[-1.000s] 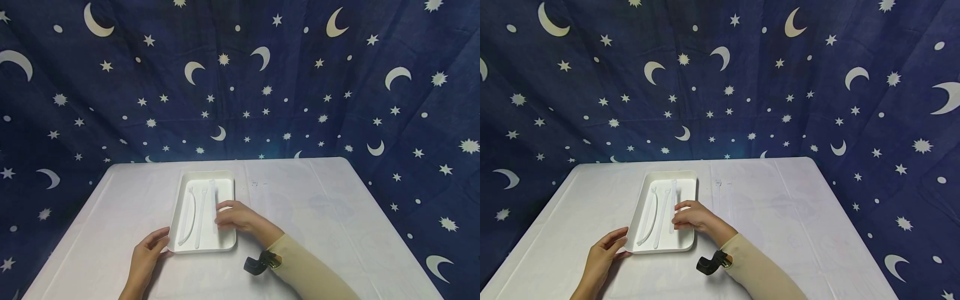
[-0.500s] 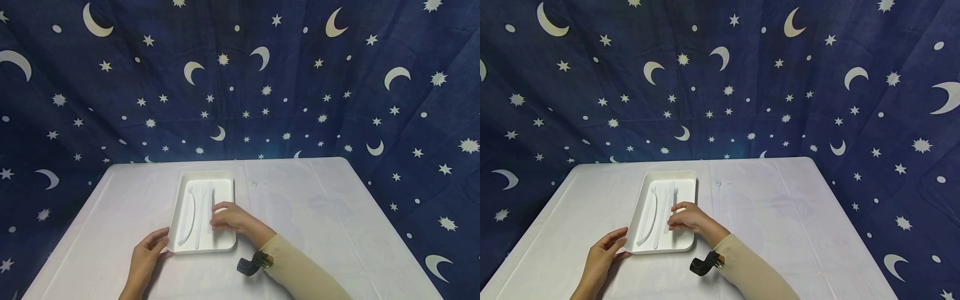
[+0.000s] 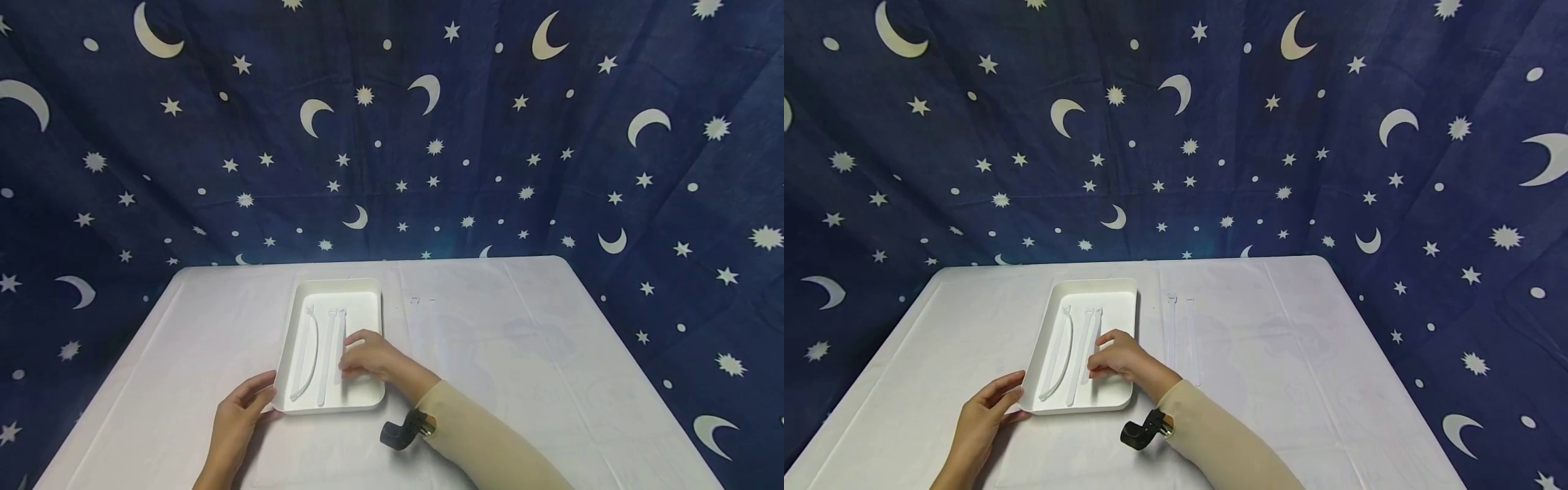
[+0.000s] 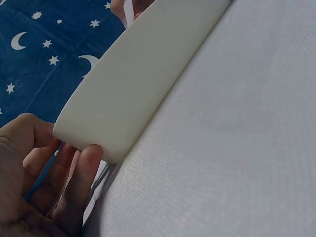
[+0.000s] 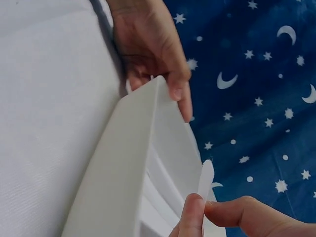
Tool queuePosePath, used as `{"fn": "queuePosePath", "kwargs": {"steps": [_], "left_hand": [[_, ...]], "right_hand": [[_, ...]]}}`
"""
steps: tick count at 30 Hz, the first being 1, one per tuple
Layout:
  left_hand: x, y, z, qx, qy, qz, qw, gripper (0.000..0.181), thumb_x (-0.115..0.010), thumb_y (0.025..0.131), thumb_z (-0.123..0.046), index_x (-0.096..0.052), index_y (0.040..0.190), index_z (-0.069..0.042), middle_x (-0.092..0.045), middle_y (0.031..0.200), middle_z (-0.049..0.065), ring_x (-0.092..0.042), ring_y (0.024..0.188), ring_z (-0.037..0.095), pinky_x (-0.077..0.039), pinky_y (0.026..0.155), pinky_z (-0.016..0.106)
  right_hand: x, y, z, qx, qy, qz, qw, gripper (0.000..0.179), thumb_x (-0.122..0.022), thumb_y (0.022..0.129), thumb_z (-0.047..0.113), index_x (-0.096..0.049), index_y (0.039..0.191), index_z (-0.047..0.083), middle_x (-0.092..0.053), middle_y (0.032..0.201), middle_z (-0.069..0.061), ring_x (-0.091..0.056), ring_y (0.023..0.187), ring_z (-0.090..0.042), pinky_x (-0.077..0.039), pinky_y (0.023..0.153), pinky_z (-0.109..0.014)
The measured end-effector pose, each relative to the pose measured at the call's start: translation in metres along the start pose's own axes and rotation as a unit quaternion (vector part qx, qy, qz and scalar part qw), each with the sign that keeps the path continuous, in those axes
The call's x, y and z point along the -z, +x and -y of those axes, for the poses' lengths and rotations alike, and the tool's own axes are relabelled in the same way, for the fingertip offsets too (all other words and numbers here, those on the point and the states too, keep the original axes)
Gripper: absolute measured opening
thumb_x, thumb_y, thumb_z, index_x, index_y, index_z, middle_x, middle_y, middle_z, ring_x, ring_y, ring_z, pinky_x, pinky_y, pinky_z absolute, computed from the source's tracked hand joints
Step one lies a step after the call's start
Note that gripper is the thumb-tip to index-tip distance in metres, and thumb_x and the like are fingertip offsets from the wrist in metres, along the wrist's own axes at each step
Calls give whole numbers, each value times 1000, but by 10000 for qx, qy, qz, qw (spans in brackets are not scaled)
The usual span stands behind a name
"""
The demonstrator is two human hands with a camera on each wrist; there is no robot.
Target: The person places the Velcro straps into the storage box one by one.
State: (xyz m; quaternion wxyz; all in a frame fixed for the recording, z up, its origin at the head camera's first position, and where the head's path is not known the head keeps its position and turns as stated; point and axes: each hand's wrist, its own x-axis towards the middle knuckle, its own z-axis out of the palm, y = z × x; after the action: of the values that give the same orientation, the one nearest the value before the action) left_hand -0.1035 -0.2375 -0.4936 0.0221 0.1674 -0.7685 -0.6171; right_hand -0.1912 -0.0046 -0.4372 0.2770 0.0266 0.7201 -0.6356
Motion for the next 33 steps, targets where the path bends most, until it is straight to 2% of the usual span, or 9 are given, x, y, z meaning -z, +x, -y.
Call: {"fn": "queuePosePath", "kwargs": {"steps": [10, 16, 20, 24, 26, 28, 31, 33], "left_hand": [[1, 0, -1, -15, 23, 51, 10000, 45, -69, 94, -20, -57, 132, -1, -55, 138, 20, -63, 88, -7, -64, 78, 24], [2, 0, -1, 27, -158, 119, 9998, 49, -70, 93, -22, -55, 134, 0, -58, 135, 16, -64, 91, -4, -64, 77, 26], [2, 1, -1, 42, -173, 86, 9998, 48, -71, 92, -21, -56, 133, 0, -59, 134, 14, -64, 90, -3, -64, 77, 26], [1, 1, 0, 8, -134, 74, 9999, 47, -70, 93, -20, -56, 133, 1, -56, 137, 19, -64, 89, -4, -64, 77, 26], [0, 1, 0, 12, -92, 58, 9999, 47, -70, 93, -20, -56, 133, 0, -55, 137, 20, -64, 89, -5, -64, 77, 25], [0, 1, 0, 12, -53, 56, 10000, 46, -69, 93, -20, -56, 133, 0, -55, 138, 21, -63, 88, -6, -64, 77, 25], [0, 0, -1, 20, 17, 32, 10000, 46, -68, 93, -19, -56, 133, 0, -54, 139, 22, -63, 87, -7, -64, 77, 24], [0, 0, -1, 20, 26, 30, 10000, 45, -68, 93, -18, -56, 133, 0, -54, 138, 22, -63, 87, -7, -64, 77, 24]], "right_hand": [[-9, 3, -3, 49, -1048, -407, 9936, 54, -71, 65, -9, -56, 116, 1, -67, 70, -12, -70, 60, -22, -62, 61, -26], [-12, 5, -8, 151, -1543, -633, 9859, 53, -73, 64, -7, -57, 114, 2, -67, 64, -10, -68, 56, -18, -58, 61, -20], [-14, 5, -9, 182, -1993, -697, 9773, 55, -74, 64, -4, -57, 115, 2, -66, 65, -6, -66, 59, -14, -56, 65, -20], [-14, 6, -10, 184, -2567, -748, 9634, 52, -77, 65, 2, -61, 115, 3, -65, 67, -3, -62, 63, -14, -54, 74, -22], [-14, 5, -9, 169, -2675, -741, 9606, 50, -77, 67, 3, -62, 114, 3, -64, 67, -3, -62, 62, -13, -54, 75, -22], [-13, 3, -8, 125, -2504, -666, 9658, 46, -76, 68, 3, -62, 113, 4, -65, 68, -3, -63, 61, -12, -56, 71, -21], [-9, -2, -4, 159, -1801, -428, 9826, 41, -72, 72, -2, -61, 112, 2, -66, 71, -7, -67, 59, -15, -62, 65, -24], [-2, -5, 0, 244, -1384, -287, 9897, 38, -70, 76, -4, -61, 112, 0, -67, 75, -10, -69, 61, -19, -64, 62, -28]]}}
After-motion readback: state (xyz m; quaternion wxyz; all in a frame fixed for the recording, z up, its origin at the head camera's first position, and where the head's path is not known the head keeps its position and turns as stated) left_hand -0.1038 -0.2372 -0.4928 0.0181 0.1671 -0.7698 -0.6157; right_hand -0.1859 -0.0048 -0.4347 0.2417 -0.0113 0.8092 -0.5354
